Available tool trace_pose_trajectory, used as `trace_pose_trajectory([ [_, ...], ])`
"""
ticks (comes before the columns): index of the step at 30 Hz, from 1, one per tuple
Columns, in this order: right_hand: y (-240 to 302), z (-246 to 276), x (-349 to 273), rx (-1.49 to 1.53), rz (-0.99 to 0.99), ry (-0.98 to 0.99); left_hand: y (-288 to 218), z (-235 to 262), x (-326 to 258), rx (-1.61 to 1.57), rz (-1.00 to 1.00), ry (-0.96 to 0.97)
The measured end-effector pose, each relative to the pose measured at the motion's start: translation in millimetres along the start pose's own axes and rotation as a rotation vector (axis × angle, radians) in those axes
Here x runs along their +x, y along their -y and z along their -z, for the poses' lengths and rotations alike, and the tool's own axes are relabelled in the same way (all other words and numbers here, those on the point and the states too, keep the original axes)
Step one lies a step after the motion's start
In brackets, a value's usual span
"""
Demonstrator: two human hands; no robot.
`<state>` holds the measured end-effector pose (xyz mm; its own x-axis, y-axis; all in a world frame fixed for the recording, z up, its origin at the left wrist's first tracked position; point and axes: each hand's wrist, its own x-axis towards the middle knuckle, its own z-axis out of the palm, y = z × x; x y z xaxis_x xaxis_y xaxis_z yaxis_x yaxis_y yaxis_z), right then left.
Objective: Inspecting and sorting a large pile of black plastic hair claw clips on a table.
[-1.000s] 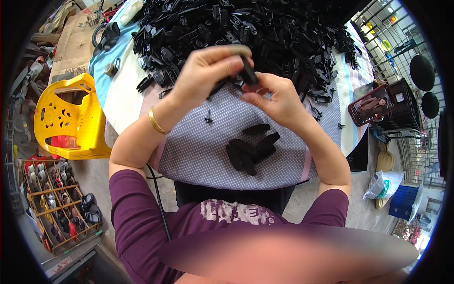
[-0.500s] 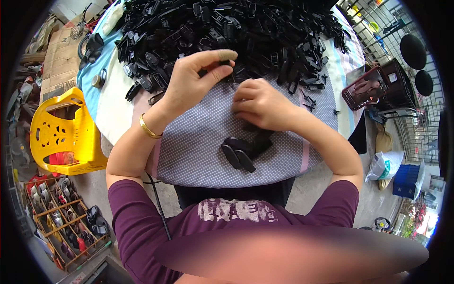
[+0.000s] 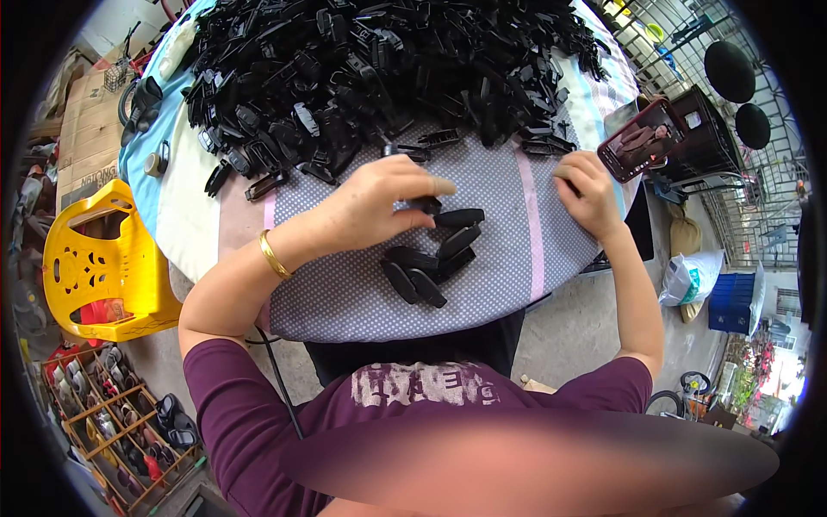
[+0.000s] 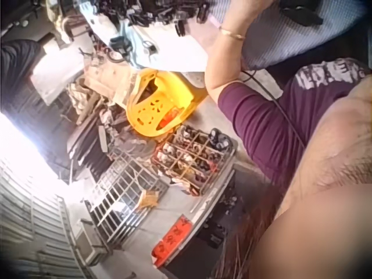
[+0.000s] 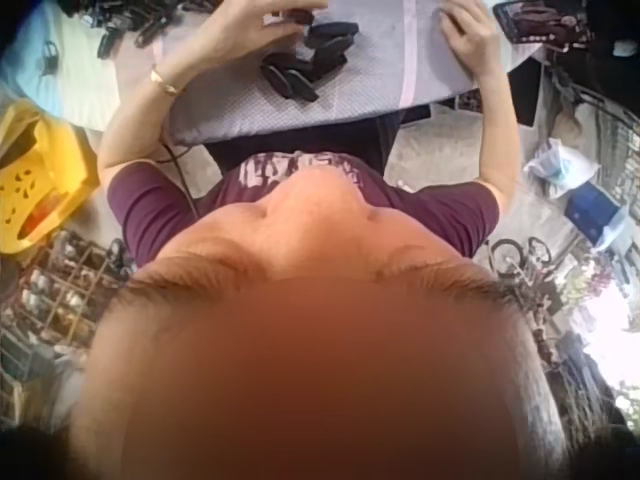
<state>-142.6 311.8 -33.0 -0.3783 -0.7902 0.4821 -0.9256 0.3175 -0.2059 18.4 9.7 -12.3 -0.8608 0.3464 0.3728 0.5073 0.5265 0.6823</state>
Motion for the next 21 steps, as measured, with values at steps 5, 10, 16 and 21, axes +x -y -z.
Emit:
trace_pose_trajectory([
  [5, -18.4, 10.7, -12.1, -0.126, -0.016, -0.046, -10.7, -10.6, -2.0, 0.139, -0.217, 0.118],
  [10, 9.2, 2.3, 12.9, -0.227, 0.093, -0.169, -14.2, -16.6, -6.6, 0.009, -0.158, 0.139],
  [16, 65.1, -29.7, 72.6, -0.01, 0.228, 0.005, 7.3, -0.4, 0.0, 0.316, 0.042, -0.278],
  [21, 77.1, -62.9, 111.5, -0.147, 0.126, 0.229, 15.5, 13.7, 4.9, 0.387, 0.169, -0.416],
])
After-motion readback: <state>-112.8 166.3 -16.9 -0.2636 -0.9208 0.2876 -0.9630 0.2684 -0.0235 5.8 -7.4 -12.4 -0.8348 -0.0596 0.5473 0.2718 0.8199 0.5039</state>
